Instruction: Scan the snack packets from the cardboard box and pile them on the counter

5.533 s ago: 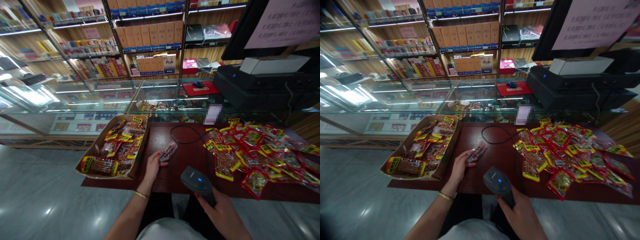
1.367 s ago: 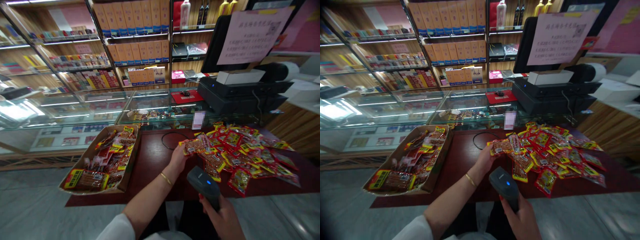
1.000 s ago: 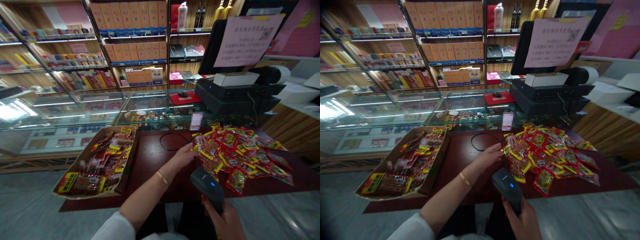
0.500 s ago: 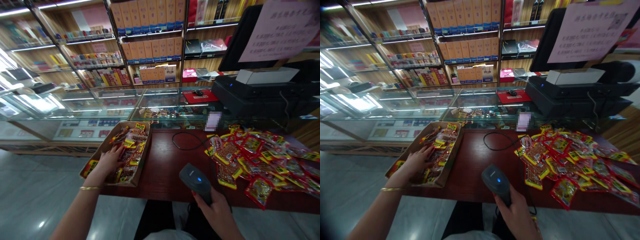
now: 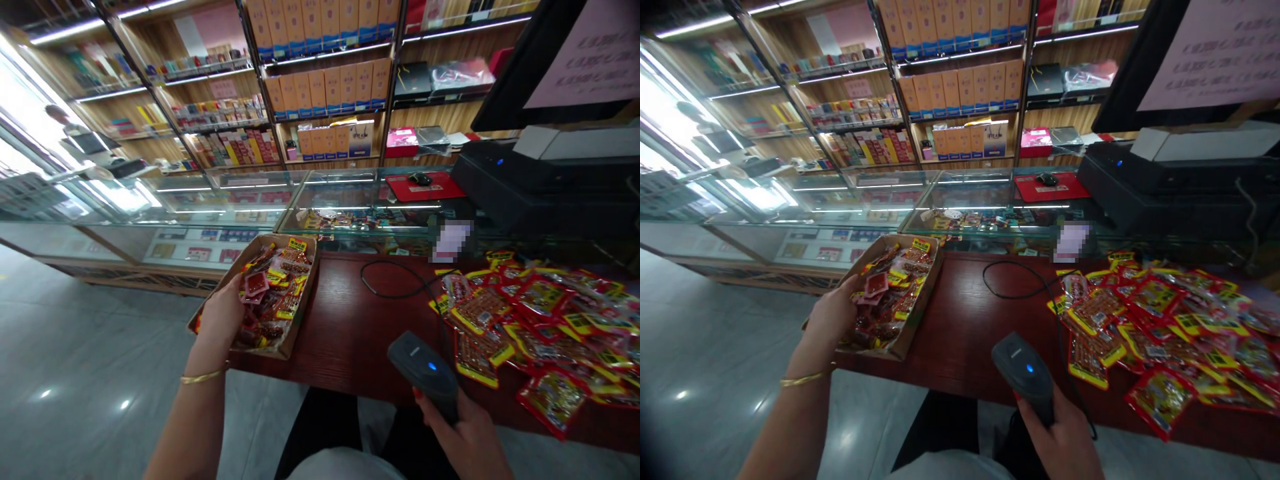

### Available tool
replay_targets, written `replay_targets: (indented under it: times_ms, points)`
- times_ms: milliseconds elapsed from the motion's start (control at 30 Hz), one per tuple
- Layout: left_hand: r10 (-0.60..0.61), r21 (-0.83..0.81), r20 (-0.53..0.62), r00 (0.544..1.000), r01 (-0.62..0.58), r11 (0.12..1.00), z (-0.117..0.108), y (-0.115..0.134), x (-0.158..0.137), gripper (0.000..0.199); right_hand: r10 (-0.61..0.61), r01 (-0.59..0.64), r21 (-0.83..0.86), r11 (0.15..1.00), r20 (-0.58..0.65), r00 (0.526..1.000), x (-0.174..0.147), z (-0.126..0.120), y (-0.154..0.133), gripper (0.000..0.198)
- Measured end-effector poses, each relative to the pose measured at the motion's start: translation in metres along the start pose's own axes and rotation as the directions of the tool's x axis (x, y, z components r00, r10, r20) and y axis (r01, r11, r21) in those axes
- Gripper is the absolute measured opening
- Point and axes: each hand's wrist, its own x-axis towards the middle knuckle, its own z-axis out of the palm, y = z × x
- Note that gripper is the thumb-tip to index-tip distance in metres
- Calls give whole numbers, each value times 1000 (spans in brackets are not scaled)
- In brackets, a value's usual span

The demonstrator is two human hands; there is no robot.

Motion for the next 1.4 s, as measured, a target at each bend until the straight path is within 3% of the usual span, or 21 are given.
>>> replay_targets:
  times_ms: [100, 133, 200, 267, 400, 567, 667, 767, 1233, 1400]
  points:
    - [-82, -345, -271, 959, -17, 939, -23, 23, -21, 50, 36, -36, 17, 999, -29, 999, -2, 0, 2, 44]
    - [-112, -496, -362, 926, -89, 864, -26, 35, -28, 48, 44, -43, 26, 999, -28, 999, -2, 0, 1, 44]
    - [-121, -706, -433, 893, -253, 662, -21, 66, -42, 44, 58, -57, 34, 998, -28, 998, -3, 1, -1, 43]
    - [-96, -824, -385, 918, -295, 484, -1, 100, -53, 38, 65, -63, 28, 998, -56, 996, -4, 3, -6, 41]
    - [-49, -964, -151, 987, -136, 231, 60, 150, -68, 30, 16, -14, 42, 999, -54, 998, -7, 3, -14, 37]
    - [-24, -978, -72, 997, -66, 196, 117, 165, -78, 27, 12, -11, 29, 1000, -46, 999, -9, 0, -9, 38]
    - [-5, -979, -39, 999, -37, 199, 130, 158, -81, 48, 26, -26, 3, 1000, -9, 1000, -7, -1, -2, 41]
    - [18, -976, -24, 1000, -27, 216, 133, 150, -85, 63, 52, -52, -20, 998, 15, 999, -5, 0, 1, 43]
    - [-14, -969, -18, 1000, -14, 245, 134, 145, -95, 52, 76, -76, -17, 997, 57, 995, -5, 2, -7, 43]
    - [-19, -973, -4, 1000, 1, 230, 133, 146, -94, 52, 71, -71, 0, 997, 18, 997, -5, 2, -8, 43]
